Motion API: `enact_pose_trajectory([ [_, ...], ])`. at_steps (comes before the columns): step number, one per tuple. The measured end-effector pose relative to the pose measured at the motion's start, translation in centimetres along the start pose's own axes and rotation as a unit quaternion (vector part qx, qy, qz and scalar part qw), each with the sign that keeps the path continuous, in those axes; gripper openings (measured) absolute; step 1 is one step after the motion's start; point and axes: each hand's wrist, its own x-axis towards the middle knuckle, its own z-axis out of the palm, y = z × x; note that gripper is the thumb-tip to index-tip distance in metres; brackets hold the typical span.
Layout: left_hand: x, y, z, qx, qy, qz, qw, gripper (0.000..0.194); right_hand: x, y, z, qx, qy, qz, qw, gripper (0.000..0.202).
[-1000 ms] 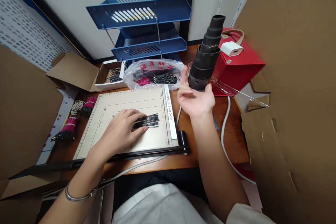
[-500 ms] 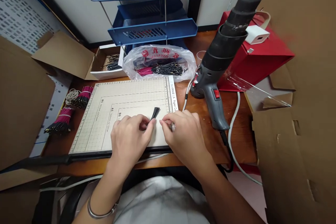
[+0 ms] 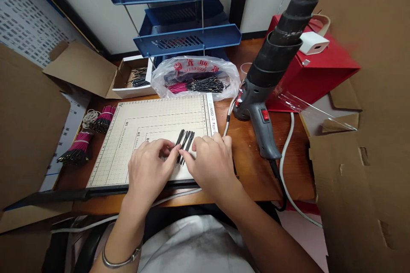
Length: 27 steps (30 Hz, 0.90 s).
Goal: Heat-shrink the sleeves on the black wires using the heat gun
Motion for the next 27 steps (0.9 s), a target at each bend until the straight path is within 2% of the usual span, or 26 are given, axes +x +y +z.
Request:
enact_pose_trajectory([
  [4,0.1,-0.1,-0.2,0.003,-0.008,-0.020,1.000,0.019,0.1,0.0,-0.4,-0.003,-0.030,0.010,1.000,0.017],
  [10,0.0,0.1,-0.1,-0.024,-0.023,-0.004,0.999,0.014,0.3,-0.2,-0.4,-0.016,-0.029,0.020,0.999,0.028],
  [14,0.1,-0.2,-0.1,-0.028,-0.011,-0.009,1.000,0.016,0.4,-0.1,-0.2,-0.011,-0.031,0.013,0.999,0.020],
  [19,0.3,-0.9,0.1,-0.043,-0.006,-0.007,0.999,0.014,0.6,-0.1,-0.1,-0.019,-0.021,0.032,0.999,0.025],
  [27,0.3,-0.8,0.3,-0.088,-0.011,0.011,0.996,0.015,0.7,-0.2,-0.2,0.003,-0.040,0.026,0.999,0.019],
])
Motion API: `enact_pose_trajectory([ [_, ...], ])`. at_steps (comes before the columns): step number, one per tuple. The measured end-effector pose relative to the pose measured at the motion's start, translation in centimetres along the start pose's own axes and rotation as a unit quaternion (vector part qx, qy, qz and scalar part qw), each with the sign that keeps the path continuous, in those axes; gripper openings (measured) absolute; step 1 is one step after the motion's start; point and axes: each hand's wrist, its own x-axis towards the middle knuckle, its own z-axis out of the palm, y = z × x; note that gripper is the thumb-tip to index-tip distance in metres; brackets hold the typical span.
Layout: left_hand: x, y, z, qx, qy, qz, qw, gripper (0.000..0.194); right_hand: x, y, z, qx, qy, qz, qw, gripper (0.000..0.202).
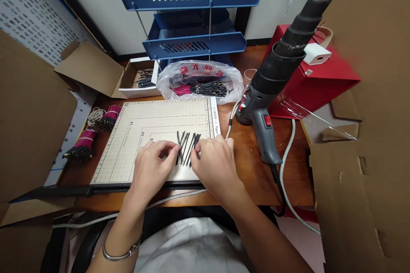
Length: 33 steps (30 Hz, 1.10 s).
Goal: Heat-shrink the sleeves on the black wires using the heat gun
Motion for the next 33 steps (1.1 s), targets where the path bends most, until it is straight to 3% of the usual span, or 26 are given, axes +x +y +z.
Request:
enact_pose_trajectory([
  [8,-0.4,-0.4,-0.1,0.011,0.065,-0.040,0.997,0.017,-0.6,0.7,-0.8,0.016,0.051,0.027,0.998,0.020],
  [15,-0.1,0.3,0.3,0.049,0.021,-0.034,0.998,0.021,-0.9,0.6,-0.6,-0.030,0.017,0.023,0.999,0.028],
  [19,0.3,0.7,0.4,0.068,0.008,-0.035,0.997,0.028,-1.0,0.6,-0.4,-0.023,0.016,0.012,1.000,0.022],
  [27,0.6,-0.5,-0.5,0.008,-0.007,-0.009,1.000,0.004,-1.2,0.9,-0.7,-0.004,0.013,0.001,1.000,0.014],
  [33,0.8,-0.8,-0.7,-0.006,-0.009,-0.023,1.000,0.006,-1.3,0.5,-0.5,0.002,0.023,-0.005,1.000,0.020],
])
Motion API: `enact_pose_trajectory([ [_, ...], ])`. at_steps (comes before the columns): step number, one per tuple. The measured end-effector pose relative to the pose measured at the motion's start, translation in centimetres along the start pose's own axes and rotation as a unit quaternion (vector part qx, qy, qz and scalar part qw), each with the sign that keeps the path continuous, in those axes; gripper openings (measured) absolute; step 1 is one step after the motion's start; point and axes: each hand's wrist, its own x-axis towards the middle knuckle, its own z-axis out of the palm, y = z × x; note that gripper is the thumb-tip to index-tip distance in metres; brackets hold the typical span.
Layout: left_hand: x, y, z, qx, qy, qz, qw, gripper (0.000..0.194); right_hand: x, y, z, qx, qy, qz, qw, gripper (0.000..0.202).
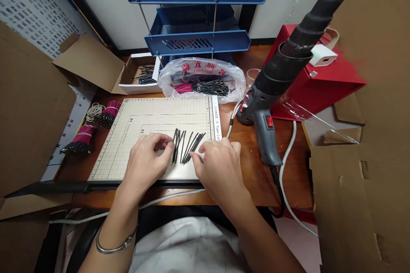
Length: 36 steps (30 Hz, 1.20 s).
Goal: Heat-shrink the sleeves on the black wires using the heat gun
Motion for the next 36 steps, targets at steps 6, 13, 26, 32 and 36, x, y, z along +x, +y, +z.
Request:
enact_pose_trajectory([
  [6,-0.1,0.0,0.1,0.006,-0.007,0.009,1.000,0.006,0.2,-0.1,0.3,0.010,-0.005,-0.005,1.000,0.016],
  [13,-0.1,-0.2,-0.3,-0.032,-0.010,0.010,0.999,0.008,0.1,-0.3,0.6,0.004,0.031,-0.015,0.999,0.015],
  [26,-1.0,-0.9,0.2,-0.046,0.020,0.033,0.998,0.009,-0.3,1.1,0.2,0.014,0.089,-0.068,0.994,0.042],
  [32,-0.9,-0.9,0.4,-0.046,0.017,0.045,0.998,0.008,-0.6,0.9,-0.3,0.005,0.035,-0.070,0.997,0.045],
  [36,-0.9,-1.0,0.5,-0.050,0.020,0.045,0.998,0.007,-0.6,0.7,-0.4,0.010,0.050,-0.075,0.996,0.046],
])
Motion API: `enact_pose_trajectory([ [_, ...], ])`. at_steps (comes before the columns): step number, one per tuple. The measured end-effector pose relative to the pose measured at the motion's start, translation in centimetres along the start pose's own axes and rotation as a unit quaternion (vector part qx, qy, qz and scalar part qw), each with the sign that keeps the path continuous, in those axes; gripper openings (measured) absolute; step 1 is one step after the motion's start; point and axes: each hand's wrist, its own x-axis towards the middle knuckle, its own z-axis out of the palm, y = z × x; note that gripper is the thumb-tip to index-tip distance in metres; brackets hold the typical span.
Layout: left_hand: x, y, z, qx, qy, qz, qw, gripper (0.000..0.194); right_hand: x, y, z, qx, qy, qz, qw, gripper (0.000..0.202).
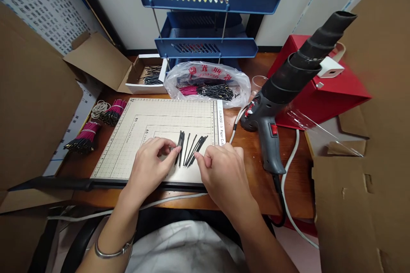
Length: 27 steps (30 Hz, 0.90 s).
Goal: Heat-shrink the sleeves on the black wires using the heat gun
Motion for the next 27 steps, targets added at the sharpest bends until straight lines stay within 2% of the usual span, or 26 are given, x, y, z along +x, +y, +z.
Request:
enact_pose_trajectory([
  [4,0.1,0.1,0.1,0.004,0.005,0.001,1.000,0.010,0.3,-0.1,0.1,0.002,0.020,0.016,1.000,0.041],
  [9,0.1,0.1,0.4,0.021,0.010,0.001,1.000,0.008,0.7,-0.3,0.6,-0.010,-0.061,0.043,0.997,0.025],
  [12,0.1,0.3,0.5,0.040,0.025,0.015,0.999,0.008,0.8,-0.4,0.8,-0.011,-0.073,0.054,0.996,0.016],
  [16,-0.2,1.0,0.6,0.072,0.027,0.034,0.996,0.013,1.0,-0.6,0.7,-0.005,-0.087,0.023,0.996,0.010],
  [22,-0.7,2.5,1.2,0.077,-0.001,0.042,0.996,0.033,0.5,0.6,0.2,0.007,-0.059,0.040,0.997,0.011],
  [27,-0.4,3.0,1.4,0.102,-0.025,0.046,0.993,0.018,-0.1,1.5,0.0,0.023,-0.025,0.035,0.999,0.010],
])
